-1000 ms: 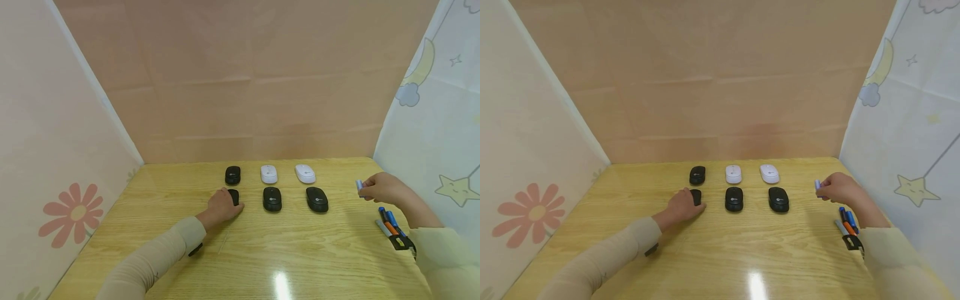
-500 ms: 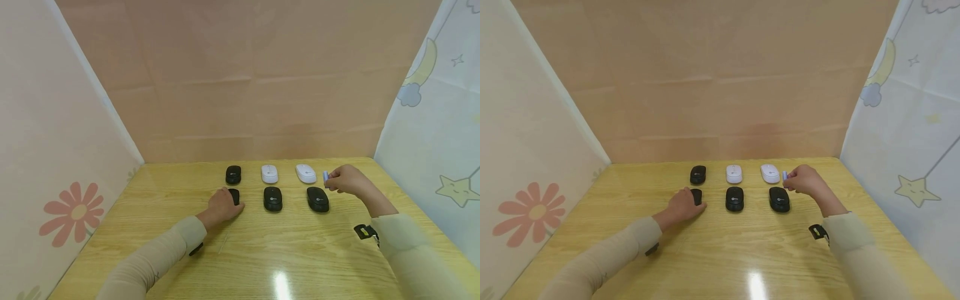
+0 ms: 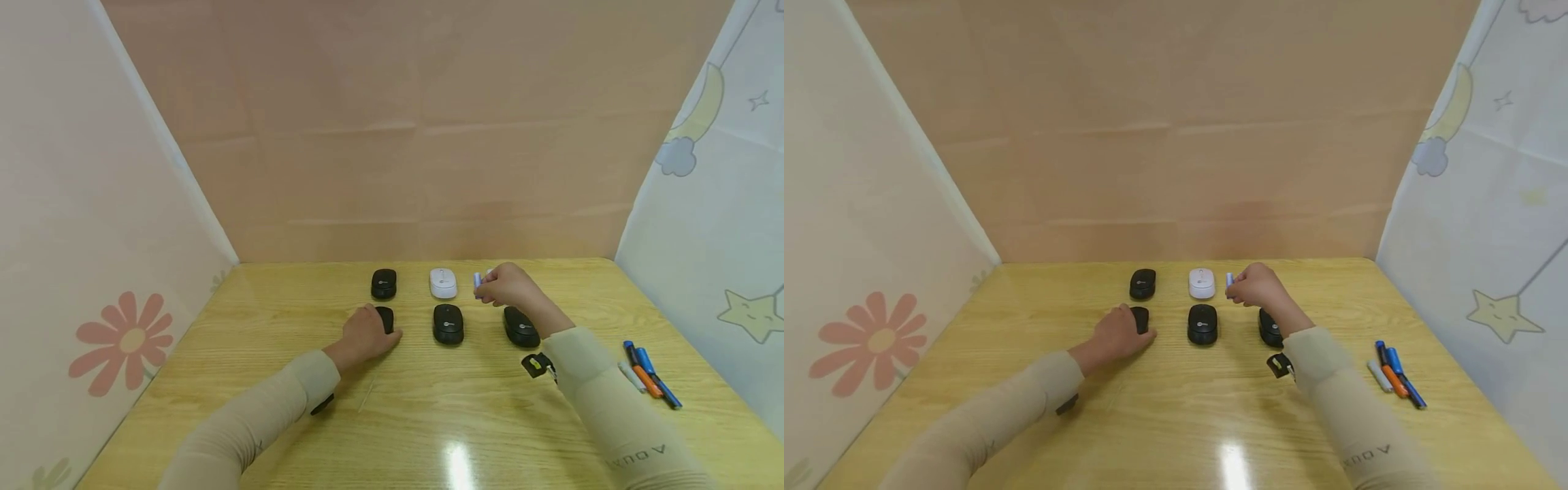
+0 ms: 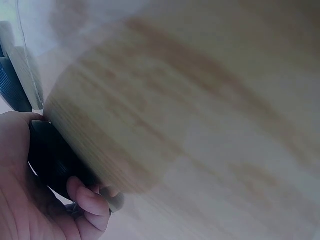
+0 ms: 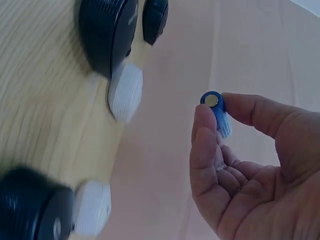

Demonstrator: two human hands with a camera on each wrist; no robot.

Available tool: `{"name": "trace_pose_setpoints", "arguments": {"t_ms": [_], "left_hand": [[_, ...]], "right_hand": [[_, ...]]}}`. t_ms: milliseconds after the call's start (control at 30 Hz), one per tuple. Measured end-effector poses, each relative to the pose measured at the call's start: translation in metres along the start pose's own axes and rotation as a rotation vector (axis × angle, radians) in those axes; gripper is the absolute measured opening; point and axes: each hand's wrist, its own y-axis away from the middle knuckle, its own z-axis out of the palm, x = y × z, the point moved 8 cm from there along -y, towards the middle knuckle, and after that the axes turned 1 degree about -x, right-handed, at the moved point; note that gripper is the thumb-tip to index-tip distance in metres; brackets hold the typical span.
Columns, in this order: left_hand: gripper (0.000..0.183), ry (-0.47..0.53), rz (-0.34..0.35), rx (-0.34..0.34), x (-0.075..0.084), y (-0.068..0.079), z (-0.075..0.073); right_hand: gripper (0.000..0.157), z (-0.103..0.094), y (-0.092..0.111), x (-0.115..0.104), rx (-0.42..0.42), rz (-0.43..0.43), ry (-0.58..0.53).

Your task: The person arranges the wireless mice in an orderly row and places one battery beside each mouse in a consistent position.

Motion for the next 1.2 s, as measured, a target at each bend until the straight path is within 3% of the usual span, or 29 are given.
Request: {"name": "trace_pose_setpoints", "arguments": {"t_ms": [400,600,867,1200], "left_hand": [[0.089,-0.011,-0.008,-0.016,0.0,0.003,0.001],[0.084,-0.001,-0.032,-0.008,-0.003,0.003,0.0],[0.084,0.016,-0.019,-0.027,-0.003,0.001,-0.001],[0.081,0.007,-0.004,-0.014,0.002,0.007,-0.003]], "right_hand": [[0.015,0.047,-0.034,-0.028,0.039,0.024,-0.076],[0.014,0.068,-0.05,-0.038,0.051,0.081,-0.165],[0.02,0.086,-0.076,-0.046,0.096,0.117,-0.128],[0.008,0.106,-0.09,-0.052,0.114,0.107,-0.073]]}}
